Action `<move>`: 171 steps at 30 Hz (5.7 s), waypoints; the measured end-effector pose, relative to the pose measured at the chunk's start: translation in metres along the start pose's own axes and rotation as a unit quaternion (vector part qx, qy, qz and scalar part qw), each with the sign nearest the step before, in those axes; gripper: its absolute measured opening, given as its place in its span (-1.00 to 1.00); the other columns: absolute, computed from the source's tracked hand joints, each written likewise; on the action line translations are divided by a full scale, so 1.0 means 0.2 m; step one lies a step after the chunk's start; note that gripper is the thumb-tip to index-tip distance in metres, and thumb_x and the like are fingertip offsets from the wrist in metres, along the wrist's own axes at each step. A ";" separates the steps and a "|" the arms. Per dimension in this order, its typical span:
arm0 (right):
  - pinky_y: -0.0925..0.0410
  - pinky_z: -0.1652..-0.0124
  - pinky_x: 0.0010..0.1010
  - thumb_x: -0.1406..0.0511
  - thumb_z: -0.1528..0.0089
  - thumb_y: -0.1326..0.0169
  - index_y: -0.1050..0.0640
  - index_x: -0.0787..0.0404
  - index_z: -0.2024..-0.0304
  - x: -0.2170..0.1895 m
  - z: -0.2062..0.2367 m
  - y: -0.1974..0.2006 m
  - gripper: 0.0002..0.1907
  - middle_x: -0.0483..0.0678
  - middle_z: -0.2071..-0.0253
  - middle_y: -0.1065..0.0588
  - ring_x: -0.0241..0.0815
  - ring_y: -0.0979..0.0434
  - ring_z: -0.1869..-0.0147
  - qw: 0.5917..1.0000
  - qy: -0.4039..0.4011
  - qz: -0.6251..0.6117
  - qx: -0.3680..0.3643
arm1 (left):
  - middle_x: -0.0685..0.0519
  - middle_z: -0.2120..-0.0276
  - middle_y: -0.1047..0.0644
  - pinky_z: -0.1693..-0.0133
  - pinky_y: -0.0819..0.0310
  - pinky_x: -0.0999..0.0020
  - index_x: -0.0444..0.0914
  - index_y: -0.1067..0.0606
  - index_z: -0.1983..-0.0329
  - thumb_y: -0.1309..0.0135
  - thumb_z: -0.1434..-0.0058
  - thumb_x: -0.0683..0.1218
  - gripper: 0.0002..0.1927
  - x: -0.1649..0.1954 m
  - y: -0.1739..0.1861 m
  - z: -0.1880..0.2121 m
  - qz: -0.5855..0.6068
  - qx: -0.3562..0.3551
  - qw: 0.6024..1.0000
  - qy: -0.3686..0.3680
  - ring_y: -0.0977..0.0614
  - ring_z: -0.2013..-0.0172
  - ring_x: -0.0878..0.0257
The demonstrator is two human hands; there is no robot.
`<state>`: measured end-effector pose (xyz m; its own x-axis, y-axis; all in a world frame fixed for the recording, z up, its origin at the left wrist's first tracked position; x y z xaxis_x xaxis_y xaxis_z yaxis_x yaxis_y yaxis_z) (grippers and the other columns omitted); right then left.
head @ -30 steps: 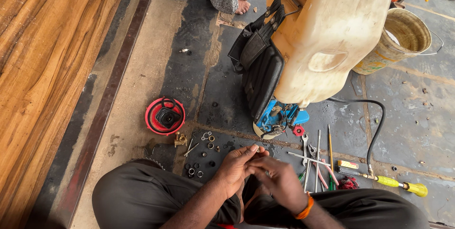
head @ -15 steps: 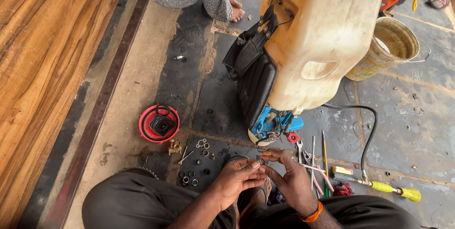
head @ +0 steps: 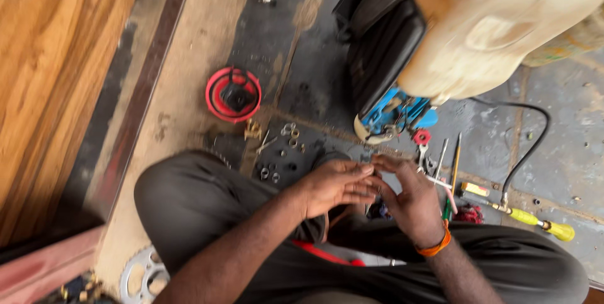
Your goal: The person sits on the workshop floor and works on a small brass carburetor/fuel valve assembly, fitting small screws and fittings into it by hand and turning parts to thread them together. They pick up small hardware from the floor, hold the brass body in one hand while threading components with the other, and hold the assembly up to view it.
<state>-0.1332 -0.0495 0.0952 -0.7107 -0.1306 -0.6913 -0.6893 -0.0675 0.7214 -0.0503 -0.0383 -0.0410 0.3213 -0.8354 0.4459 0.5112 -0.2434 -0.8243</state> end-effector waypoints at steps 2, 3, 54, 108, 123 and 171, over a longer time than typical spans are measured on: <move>-0.46 0.00 -0.37 0.41 -0.12 -0.28 -0.44 0.26 -0.19 -0.03 -0.02 0.00 -0.42 0.00 -0.05 -0.58 -0.14 -0.61 -0.14 0.999 0.030 -0.036 0.023 | -0.07 0.04 -0.64 -0.09 -0.57 0.20 -0.33 -0.50 -0.12 -0.07 -0.40 0.09 -0.57 0.10 0.00 0.03 -0.078 0.020 0.996 -0.031 -0.67 0.04 0.16; -0.43 -0.10 -0.33 0.38 -0.12 -0.30 -0.41 0.28 -0.22 -0.03 -0.03 0.01 -0.38 0.01 -0.05 -0.57 -0.13 -0.59 -0.15 0.997 0.044 -0.053 0.039 | -0.06 0.07 -0.63 -0.08 -0.59 0.19 -0.35 -0.52 -0.06 -0.10 -0.41 0.06 -0.62 0.19 -0.02 0.05 -0.089 0.027 0.992 -0.087 -0.67 0.05 0.17; -0.50 -0.10 -0.31 0.46 -0.32 -0.05 -0.45 0.35 -0.17 0.40 -0.09 -0.54 -0.65 0.17 -0.13 -0.53 -0.11 -0.63 -0.10 0.727 -0.284 -0.593 -0.198 | 0.00 0.14 -0.69 0.05 -0.64 0.36 -0.37 -0.55 0.01 -0.11 -0.36 0.06 -0.61 0.89 0.41 0.27 -0.279 0.283 0.857 -0.329 -0.73 0.06 0.27; -0.50 -0.02 -0.39 0.30 -0.40 0.00 -0.57 0.41 -0.15 0.44 0.14 -0.04 -0.64 0.08 0.06 -0.64 -0.23 -0.64 0.06 0.857 -0.229 -0.462 0.006 | -0.04 0.13 -0.62 -0.09 -0.60 0.23 -0.32 -0.56 -0.01 0.01 -0.45 0.07 -0.64 0.09 -0.03 -0.01 -0.101 0.013 0.994 -0.041 -0.66 0.06 0.22; -0.49 -0.01 -0.42 0.37 -0.28 -0.16 -0.60 0.25 -0.11 0.22 0.07 -0.02 -0.67 -0.03 0.03 -0.67 -0.30 -0.65 -0.02 0.979 -0.094 -0.179 -0.020 | -0.08 0.14 -0.62 -0.09 -0.62 0.23 -0.33 -0.53 0.01 -0.01 -0.41 0.12 -0.59 0.02 0.02 -0.04 -0.111 0.036 0.993 0.003 -0.68 0.08 0.19; -0.46 0.27 -0.40 0.39 -0.28 -0.19 -0.51 0.30 0.10 0.11 0.15 -0.01 -0.82 0.04 0.30 -0.65 -0.21 -0.67 0.25 0.994 -0.088 -0.020 0.062 | -0.03 0.16 -0.59 0.12 -0.64 0.42 -0.40 -0.49 0.05 -0.16 -0.37 -0.07 -0.73 0.29 -0.12 0.12 -0.363 0.094 0.897 -0.235 -0.69 0.15 0.32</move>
<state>-0.1512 -0.0218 0.0774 -0.6885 0.0452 -0.7238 -0.7217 0.0556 0.6900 -0.0246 -0.0693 0.0136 0.1277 -0.1795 0.9754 0.8329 -0.5145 -0.2038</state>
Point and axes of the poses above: each hand's wrist, its own z-axis away from the middle knuckle, its own y-axis out of the back of the hand, x = y × z, the point moved 10 cm from there along -z, towards the middle knuckle
